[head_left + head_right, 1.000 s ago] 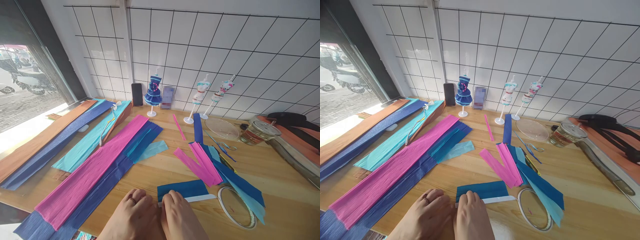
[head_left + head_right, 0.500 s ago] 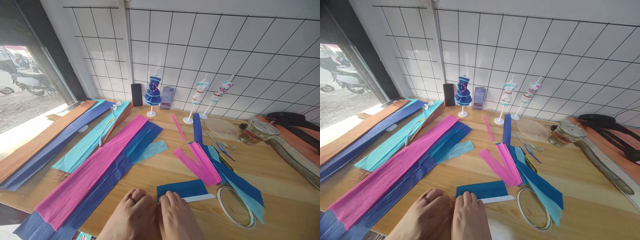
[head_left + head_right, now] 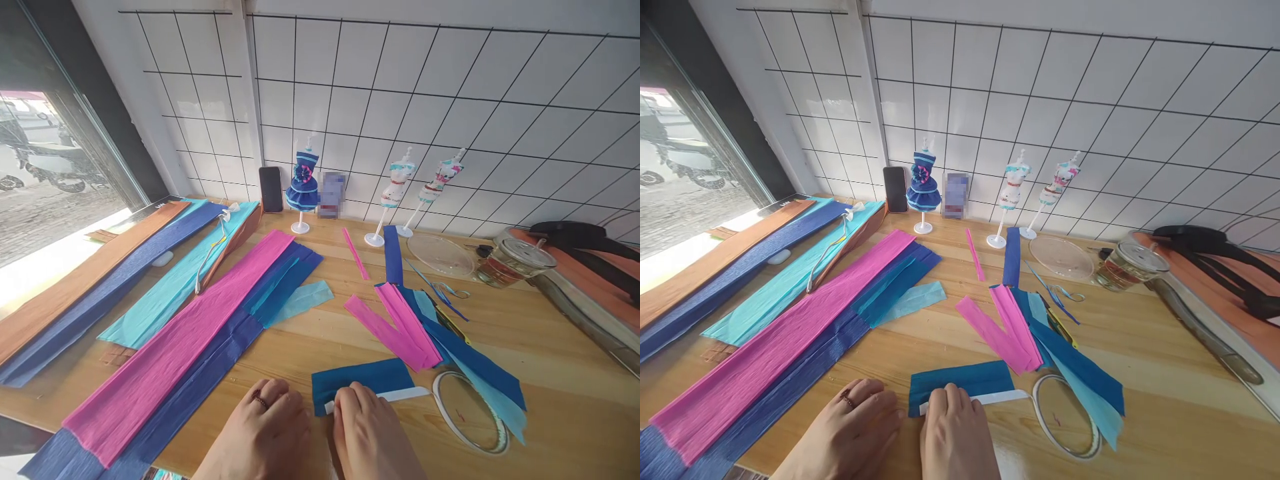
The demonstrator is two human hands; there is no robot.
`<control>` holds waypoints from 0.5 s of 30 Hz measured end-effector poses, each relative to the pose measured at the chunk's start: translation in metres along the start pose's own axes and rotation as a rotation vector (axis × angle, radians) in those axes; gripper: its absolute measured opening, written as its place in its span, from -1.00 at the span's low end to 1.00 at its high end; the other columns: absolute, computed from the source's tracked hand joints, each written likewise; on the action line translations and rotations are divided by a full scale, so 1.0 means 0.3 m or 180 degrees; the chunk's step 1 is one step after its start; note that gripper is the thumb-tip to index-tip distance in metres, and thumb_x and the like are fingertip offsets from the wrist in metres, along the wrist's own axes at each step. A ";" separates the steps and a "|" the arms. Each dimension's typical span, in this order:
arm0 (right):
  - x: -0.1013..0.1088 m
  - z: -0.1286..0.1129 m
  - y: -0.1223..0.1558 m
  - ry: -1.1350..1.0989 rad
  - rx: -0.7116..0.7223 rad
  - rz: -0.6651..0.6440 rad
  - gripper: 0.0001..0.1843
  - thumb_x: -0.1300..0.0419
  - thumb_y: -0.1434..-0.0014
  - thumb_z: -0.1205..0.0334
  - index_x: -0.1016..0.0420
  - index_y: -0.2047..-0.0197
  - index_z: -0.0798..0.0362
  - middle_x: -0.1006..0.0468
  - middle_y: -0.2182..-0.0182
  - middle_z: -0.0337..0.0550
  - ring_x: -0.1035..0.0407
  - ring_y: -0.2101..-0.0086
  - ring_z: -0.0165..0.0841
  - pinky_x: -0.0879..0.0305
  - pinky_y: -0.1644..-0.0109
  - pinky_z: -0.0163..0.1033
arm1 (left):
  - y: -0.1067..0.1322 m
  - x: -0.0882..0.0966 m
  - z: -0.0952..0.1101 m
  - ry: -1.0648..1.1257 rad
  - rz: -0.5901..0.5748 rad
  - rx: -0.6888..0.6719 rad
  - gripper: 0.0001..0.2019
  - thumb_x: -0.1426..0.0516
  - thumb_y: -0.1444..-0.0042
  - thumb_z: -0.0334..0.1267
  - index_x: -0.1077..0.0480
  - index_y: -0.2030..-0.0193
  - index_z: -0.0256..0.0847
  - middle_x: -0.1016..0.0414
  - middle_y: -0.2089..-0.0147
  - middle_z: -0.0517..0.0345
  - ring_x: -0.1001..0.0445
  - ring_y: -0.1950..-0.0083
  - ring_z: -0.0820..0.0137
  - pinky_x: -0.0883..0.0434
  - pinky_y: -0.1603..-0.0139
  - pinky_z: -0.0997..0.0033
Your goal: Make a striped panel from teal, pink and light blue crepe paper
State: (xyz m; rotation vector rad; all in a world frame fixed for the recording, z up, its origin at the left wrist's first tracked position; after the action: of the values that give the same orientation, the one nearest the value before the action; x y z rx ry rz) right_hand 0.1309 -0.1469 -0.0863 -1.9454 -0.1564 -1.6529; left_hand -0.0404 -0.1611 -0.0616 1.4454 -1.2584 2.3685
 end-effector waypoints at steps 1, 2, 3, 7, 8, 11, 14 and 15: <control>0.002 0.013 0.004 0.0080 -0.0034 0.0122 -0.74 0.07 -0.10 0.53 -0.09 0.46 -0.04 -0.31 0.56 -0.24 -0.27 0.53 -0.30 0.01 0.42 -0.21 | 0.003 -0.004 -0.001 -0.0001 0.0058 0.0002 -0.69 0.10 -0.26 -0.37 -0.34 0.46 -0.17 -0.30 0.51 0.16 -0.32 0.39 0.40 -0.36 0.36 0.41; 0.007 0.027 0.007 0.0160 -0.0058 0.0203 -0.74 0.09 -0.11 0.53 -0.07 0.46 -0.05 -0.30 0.57 -0.25 -0.27 0.54 -0.31 0.02 0.43 -0.21 | 0.006 -0.007 -0.002 -0.0007 0.0095 0.0006 -0.69 0.10 -0.26 -0.36 -0.35 0.44 -0.17 -0.31 0.50 0.15 -0.33 0.38 0.39 -0.37 0.35 0.40; 0.014 0.042 0.010 0.0203 0.0019 0.0182 -0.74 0.11 -0.12 0.52 -0.07 0.46 -0.05 -0.30 0.57 -0.25 -0.27 0.54 -0.32 0.02 0.43 -0.21 | 0.008 -0.009 -0.003 -0.0014 0.0104 0.0003 -0.70 0.10 -0.26 -0.36 -0.36 0.43 -0.17 -0.33 0.49 0.14 -0.34 0.37 0.39 -0.38 0.34 0.39; 0.060 0.124 0.020 0.0534 0.0204 0.0129 -0.75 0.14 -0.17 0.49 -0.08 0.44 -0.05 -0.30 0.58 -0.28 -0.29 0.57 -0.34 0.03 0.45 -0.23 | 0.008 -0.006 -0.004 -0.0053 0.0060 -0.0039 -0.73 0.07 -0.25 -0.37 -0.39 0.38 -0.17 -0.36 0.46 0.14 -0.37 0.36 0.39 -0.39 0.34 0.39; 0.073 0.148 0.023 0.0658 0.0161 0.0179 -0.75 0.16 -0.18 0.48 -0.07 0.45 -0.05 -0.29 0.60 -0.29 -0.29 0.59 -0.34 0.04 0.45 -0.23 | 0.005 -0.002 -0.003 -0.0062 0.0031 -0.0053 -0.74 0.07 -0.25 -0.38 -0.39 0.37 -0.17 -0.37 0.46 0.14 -0.37 0.35 0.39 -0.40 0.34 0.39; 0.110 0.222 0.037 0.0975 0.0015 0.0305 -0.74 0.18 -0.23 0.44 -0.08 0.45 -0.05 -0.28 0.61 -0.30 -0.29 0.60 -0.33 0.03 0.45 -0.22 | -0.001 0.011 0.003 -0.0130 -0.0092 -0.0048 -0.76 0.05 -0.25 -0.39 -0.41 0.32 -0.17 -0.41 0.43 0.13 -0.40 0.31 0.37 -0.40 0.31 0.37; 0.143 0.294 0.064 0.1222 -0.0123 0.0289 -0.73 0.18 -0.26 0.40 -0.09 0.45 -0.05 -0.29 0.61 -0.28 -0.30 0.60 -0.32 0.01 0.45 -0.22 | -0.004 0.021 0.010 -0.0143 -0.0103 0.0029 -0.76 0.06 -0.26 -0.42 -0.42 0.24 -0.19 -0.45 0.36 0.09 -0.42 0.24 0.32 -0.39 0.29 0.34; 0.152 0.317 0.075 0.1307 -0.0160 0.0246 -0.73 0.19 -0.27 0.38 -0.10 0.45 -0.04 -0.30 0.60 -0.27 -0.30 0.60 -0.32 0.01 0.46 -0.22 | -0.005 0.024 0.011 -0.0120 -0.0106 0.0036 -0.76 0.07 -0.26 -0.44 -0.42 0.23 -0.20 -0.46 0.34 0.08 -0.42 0.23 0.31 -0.39 0.28 0.33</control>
State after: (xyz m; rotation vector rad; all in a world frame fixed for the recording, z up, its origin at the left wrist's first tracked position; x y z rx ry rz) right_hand 0.2339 -0.1311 -0.0578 -1.5820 0.1187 -1.9763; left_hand -0.0412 -0.1648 -0.0545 1.5091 -1.2212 2.3418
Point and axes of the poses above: each hand's wrist, its own y-axis away from the middle knuckle, its own x-axis out of the back of the hand, z = x × y, the point moved 1 cm from there along -y, towards the middle knuckle
